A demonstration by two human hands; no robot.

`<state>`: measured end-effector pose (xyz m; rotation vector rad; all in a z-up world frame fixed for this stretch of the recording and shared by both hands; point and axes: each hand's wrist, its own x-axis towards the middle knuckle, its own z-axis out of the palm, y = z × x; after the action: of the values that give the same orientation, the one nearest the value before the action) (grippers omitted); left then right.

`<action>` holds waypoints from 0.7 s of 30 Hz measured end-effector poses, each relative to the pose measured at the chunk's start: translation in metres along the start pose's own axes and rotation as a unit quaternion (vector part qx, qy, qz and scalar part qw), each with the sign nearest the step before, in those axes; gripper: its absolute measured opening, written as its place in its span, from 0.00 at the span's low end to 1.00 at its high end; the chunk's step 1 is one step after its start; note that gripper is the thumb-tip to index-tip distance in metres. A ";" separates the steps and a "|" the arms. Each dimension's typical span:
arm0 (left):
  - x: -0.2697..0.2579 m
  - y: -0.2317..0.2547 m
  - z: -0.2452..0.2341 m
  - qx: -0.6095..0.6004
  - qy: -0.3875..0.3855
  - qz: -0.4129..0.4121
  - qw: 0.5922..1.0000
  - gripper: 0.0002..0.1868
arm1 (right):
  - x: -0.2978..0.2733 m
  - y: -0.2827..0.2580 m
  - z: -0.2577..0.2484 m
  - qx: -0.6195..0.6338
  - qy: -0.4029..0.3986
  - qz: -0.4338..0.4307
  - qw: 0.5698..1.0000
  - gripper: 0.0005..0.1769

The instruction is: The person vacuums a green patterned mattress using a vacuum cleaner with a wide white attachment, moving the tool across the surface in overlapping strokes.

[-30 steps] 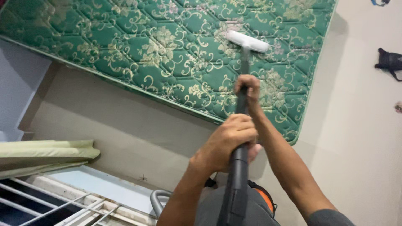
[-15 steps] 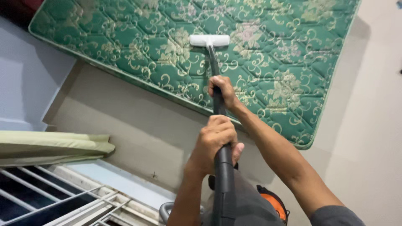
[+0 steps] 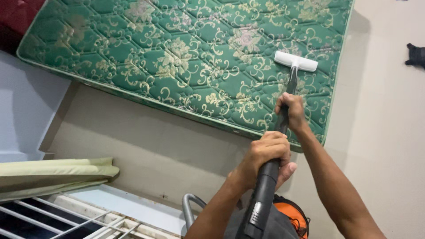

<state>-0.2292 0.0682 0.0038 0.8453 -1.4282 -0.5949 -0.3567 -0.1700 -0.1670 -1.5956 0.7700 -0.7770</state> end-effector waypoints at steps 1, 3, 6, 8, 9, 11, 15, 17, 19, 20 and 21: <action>0.001 0.001 -0.004 0.012 -0.015 -0.004 1.000 0.12 | 0.003 0.004 0.003 0.046 0.015 -0.002 0.999 0.35; -0.001 0.006 -0.010 0.028 -0.015 0.004 0.999 0.11 | 0.005 0.011 0.014 0.045 0.021 -0.056 0.997 0.37; -0.003 0.012 -0.023 0.073 -0.042 0.008 0.996 0.10 | 0.015 0.019 0.044 0.057 -0.003 -0.136 0.989 0.41; -0.005 0.015 -0.033 0.110 -0.057 0.006 0.992 0.10 | 0.026 0.023 0.072 0.082 -0.027 -0.161 0.983 0.44; -0.007 0.017 -0.038 0.129 -0.060 0.004 0.990 0.10 | 0.033 0.024 0.090 0.101 -0.036 -0.160 0.981 0.45; -0.012 0.022 -0.050 0.165 -0.053 -0.006 0.985 0.09 | 0.043 0.018 0.128 0.079 -0.050 -0.213 0.973 0.48; -0.031 0.038 -0.072 0.228 -0.017 -0.034 0.973 0.08 | 0.049 -0.004 0.198 0.185 -0.154 -0.145 0.960 0.47; -0.040 0.046 -0.079 0.246 0.010 -0.050 0.968 0.08 | 0.046 -0.016 0.219 0.192 -0.186 -0.127 0.955 0.47; -0.049 0.052 -0.081 0.251 0.042 -0.065 0.965 0.09 | 0.040 -0.026 0.233 0.190 -0.199 -0.105 0.955 0.47; -0.052 0.054 -0.080 0.251 0.051 -0.064 0.964 0.09 | 0.036 -0.030 0.234 0.174 -0.200 -0.106 0.958 0.47; -0.054 0.054 -0.079 0.251 0.059 -0.063 0.964 0.09 | 0.033 -0.033 0.233 0.158 -0.201 -0.107 0.961 0.47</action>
<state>-0.1630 0.1542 0.0190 1.3579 -1.4428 -0.2665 -0.1445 -0.0636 -0.1636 -1.4903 0.1707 -0.6588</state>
